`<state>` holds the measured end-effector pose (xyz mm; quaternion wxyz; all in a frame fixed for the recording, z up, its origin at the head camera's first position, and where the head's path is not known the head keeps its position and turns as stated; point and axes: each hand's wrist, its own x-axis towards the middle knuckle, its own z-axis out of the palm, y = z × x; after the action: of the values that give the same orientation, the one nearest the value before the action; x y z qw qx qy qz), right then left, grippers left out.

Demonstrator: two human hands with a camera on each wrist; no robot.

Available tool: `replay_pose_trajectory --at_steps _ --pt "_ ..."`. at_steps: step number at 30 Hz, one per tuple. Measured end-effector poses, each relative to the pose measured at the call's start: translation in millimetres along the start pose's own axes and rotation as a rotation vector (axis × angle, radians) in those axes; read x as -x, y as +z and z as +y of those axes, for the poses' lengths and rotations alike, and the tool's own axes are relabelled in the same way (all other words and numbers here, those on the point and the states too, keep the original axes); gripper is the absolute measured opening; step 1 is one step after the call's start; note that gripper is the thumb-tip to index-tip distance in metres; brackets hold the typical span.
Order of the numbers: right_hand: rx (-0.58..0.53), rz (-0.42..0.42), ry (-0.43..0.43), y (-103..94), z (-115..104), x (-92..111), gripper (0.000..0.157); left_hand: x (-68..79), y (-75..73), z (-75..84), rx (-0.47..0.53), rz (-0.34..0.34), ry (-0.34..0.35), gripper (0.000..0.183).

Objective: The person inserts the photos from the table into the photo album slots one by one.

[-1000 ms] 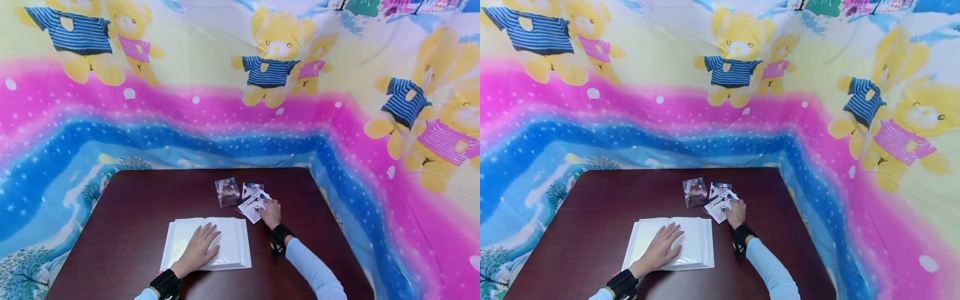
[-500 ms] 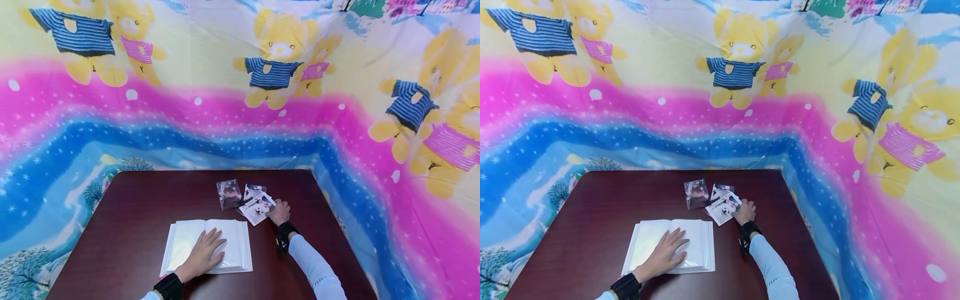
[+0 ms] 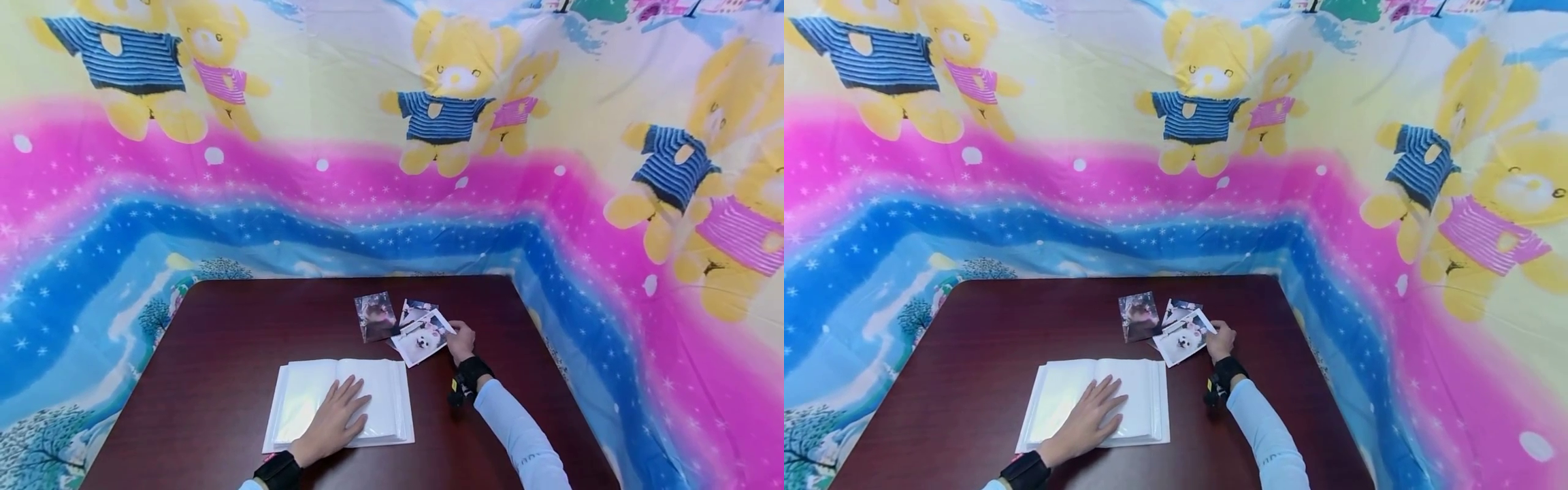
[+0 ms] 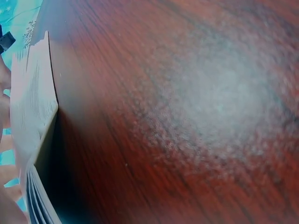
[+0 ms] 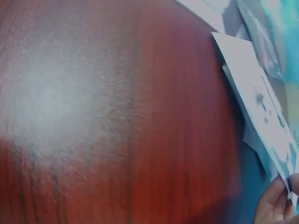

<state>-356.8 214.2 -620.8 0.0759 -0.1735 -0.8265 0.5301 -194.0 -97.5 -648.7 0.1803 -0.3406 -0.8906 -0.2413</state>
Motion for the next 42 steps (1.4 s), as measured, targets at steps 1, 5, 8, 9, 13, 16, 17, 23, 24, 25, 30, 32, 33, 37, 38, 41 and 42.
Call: replay_pose_trajectory --at_steps 1,5,8,9,13,16,17,23,24,25,30,32,33,37,38,41,42 --pt "-0.035 -0.003 0.003 -1.7 -1 -1 0.03 -0.3 -0.1 0.3 -0.001 -0.002 0.002 0.037" --pt "-0.121 -0.004 -0.023 -10.5 -6 -3 0.025 -3.1 -0.9 0.5 -0.019 -0.011 -0.004 0.036" --pt "-0.167 -0.001 -0.06 -17.8 -12 -4 0.025 -6.2 -2.3 0.4 -0.021 -0.005 -0.035 0.037" --pt "-0.183 -0.01 -0.072 -19.9 -13 -3 0.024 -7.3 -3.1 0.6 -0.013 -0.002 -0.052 0.039" --pt "-0.233 -0.164 -0.137 -24.4 -20 3 0.025 -14.2 -8.3 2.5 0.047 0.026 -0.152 0.045" --pt "-0.21 -0.356 -0.199 -21.5 -26 12 0.027 -22.9 -13.3 3.3 0.128 0.053 -0.248 0.047" --pt "-0.195 -0.419 -0.219 -19.9 -28 15 0.028 -26.2 -14.8 3.3 0.174 0.062 -0.281 0.047" --pt "-0.157 -0.654 -0.345 -3.2 -39 38 0.029 -42.4 -19.0 1.3 0.513 0.057 -0.412 0.05" --pt "-0.152 -0.675 -0.368 -0.1 -41 41 0.028 -43.4 -19.0 0.8 0.554 0.05 -0.417 0.049" --pt "-0.148 -0.694 -0.393 2.9 -43 44 0.028 -43.9 -18.9 0.2 0.591 0.043 -0.427 0.049" --pt "-0.155 -0.747 -0.442 15.4 -47 55 0.029 -40.9 -19.1 -2.9 0.634 0.042 -0.418 0.043" --pt "-0.19 -0.76 -0.399 19.5 -47 57 0.034 -39.1 -19.9 -3.9 0.621 0.057 -0.435 0.042" --pt "-0.208 -0.762 -0.365 21.3 -46 58 0.037 -38.3 -20.2 -4.6 0.614 0.063 -0.448 0.042" --pt "-0.274 -0.773 -0.191 27.6 -40 63 0.049 -37.4 -23.5 -6.8 0.591 0.113 -0.506 0.041" --pt "-0.281 -0.78 -0.159 28.5 -39 64 0.052 -38.1 -24.6 -7.7 0.588 0.128 -0.518 0.042" --pt "-0.274 -0.805 -0.123 31.3 -34 71 0.052 -41.2 -28.1 -10.5 0.578 0.163 -0.539 0.042" --pt "-0.269 -0.811 -0.126 32.5 -33 73 0.051 -42.4 -29.3 -11.3 0.574 0.172 -0.543 0.042"
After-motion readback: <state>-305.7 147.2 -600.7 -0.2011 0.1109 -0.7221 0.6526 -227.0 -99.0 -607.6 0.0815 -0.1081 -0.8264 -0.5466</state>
